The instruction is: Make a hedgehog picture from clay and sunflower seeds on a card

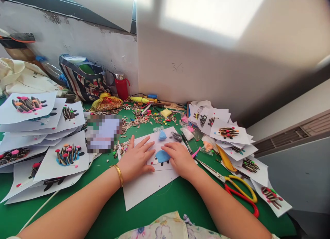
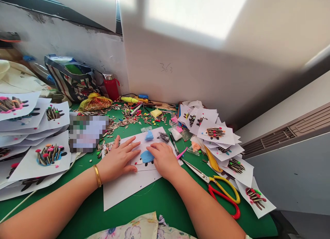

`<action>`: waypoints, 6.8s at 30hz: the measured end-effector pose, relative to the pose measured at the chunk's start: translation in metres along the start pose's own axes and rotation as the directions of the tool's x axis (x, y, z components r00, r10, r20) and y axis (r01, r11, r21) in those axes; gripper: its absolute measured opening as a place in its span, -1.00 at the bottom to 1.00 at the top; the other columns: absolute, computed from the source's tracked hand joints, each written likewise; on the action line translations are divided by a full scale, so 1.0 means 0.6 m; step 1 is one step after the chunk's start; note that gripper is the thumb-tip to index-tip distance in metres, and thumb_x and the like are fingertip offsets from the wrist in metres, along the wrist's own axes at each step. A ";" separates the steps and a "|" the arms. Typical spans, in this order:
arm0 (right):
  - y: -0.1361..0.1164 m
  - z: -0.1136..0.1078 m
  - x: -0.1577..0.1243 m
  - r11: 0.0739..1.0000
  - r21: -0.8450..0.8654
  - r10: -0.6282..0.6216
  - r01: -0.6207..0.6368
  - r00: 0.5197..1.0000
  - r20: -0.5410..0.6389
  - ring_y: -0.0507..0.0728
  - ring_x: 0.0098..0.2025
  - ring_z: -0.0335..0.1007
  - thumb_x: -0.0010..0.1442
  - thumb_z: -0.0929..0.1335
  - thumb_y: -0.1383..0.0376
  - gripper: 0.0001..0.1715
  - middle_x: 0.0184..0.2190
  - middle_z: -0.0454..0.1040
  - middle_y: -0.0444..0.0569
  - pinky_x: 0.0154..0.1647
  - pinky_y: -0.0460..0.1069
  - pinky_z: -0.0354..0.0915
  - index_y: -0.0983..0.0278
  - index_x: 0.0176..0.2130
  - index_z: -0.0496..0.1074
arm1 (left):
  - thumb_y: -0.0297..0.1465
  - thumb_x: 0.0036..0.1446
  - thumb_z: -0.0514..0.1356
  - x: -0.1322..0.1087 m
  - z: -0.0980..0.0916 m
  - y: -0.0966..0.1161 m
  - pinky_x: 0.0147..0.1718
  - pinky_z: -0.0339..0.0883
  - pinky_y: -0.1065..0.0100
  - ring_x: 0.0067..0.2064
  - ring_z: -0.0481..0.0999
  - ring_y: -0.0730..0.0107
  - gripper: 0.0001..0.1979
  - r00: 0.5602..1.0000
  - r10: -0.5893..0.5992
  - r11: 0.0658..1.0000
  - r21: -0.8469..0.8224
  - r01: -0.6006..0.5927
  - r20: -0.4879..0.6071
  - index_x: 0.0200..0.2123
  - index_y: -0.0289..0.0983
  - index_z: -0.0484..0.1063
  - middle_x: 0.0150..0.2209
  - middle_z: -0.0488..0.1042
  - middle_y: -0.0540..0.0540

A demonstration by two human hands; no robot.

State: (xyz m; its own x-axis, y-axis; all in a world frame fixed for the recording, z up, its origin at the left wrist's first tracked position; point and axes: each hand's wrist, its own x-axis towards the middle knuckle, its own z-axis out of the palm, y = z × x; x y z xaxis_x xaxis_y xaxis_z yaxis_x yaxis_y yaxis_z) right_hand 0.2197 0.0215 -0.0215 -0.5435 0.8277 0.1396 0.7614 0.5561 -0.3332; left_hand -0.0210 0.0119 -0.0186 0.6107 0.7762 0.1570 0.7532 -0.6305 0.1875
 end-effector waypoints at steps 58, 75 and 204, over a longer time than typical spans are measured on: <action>0.069 -0.033 -0.003 0.873 0.376 0.377 -0.310 0.919 -0.116 0.12 -0.10 0.44 0.25 0.27 0.27 -0.73 -0.13 0.54 -0.06 -0.09 0.01 0.31 0.18 -0.13 0.51 | 0.22 -0.05 0.16 -0.005 0.025 0.020 0.30 -0.59 -0.18 0.34 0.13 -0.04 0.04 0.998 0.022 0.998 -0.052 -0.019 0.058 0.35 -0.27 0.02 0.31 0.19 -0.29; 0.054 -0.023 -0.003 0.920 0.227 0.330 -0.321 0.944 -0.003 0.14 0.03 0.41 0.33 0.18 0.33 -0.61 -0.01 0.50 -0.01 0.04 0.06 0.31 0.18 0.02 0.48 | 0.08 0.04 0.22 0.006 0.019 -0.008 0.30 -0.59 -0.14 0.30 0.22 -0.01 -0.13 1.000 -0.001 1.000 -0.005 0.001 -0.011 0.31 -0.20 0.11 0.27 0.27 -0.25; -0.057 -0.023 -0.014 0.584 0.810 -0.025 -0.049 0.997 0.078 0.13 -0.01 0.36 0.34 0.25 0.25 -0.70 -0.05 0.44 -0.02 0.02 0.06 0.28 0.21 0.05 0.34 | -0.42 0.20 0.22 0.000 -0.020 0.049 -0.16 0.35 0.31 -0.19 0.44 0.38 -0.85 0.908 -0.204 0.757 -0.647 -0.090 -0.365 -0.14 -0.18 0.44 -0.26 0.45 -0.03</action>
State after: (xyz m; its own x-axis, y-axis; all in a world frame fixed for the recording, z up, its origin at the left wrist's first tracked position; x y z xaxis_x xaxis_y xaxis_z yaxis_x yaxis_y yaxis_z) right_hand 0.2029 -0.0034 0.0018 -0.5883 0.8052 0.0743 0.1849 0.2234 -0.9570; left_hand -0.0021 -0.0068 -0.0018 0.3117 0.8321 0.4587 0.3567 -0.5499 0.7552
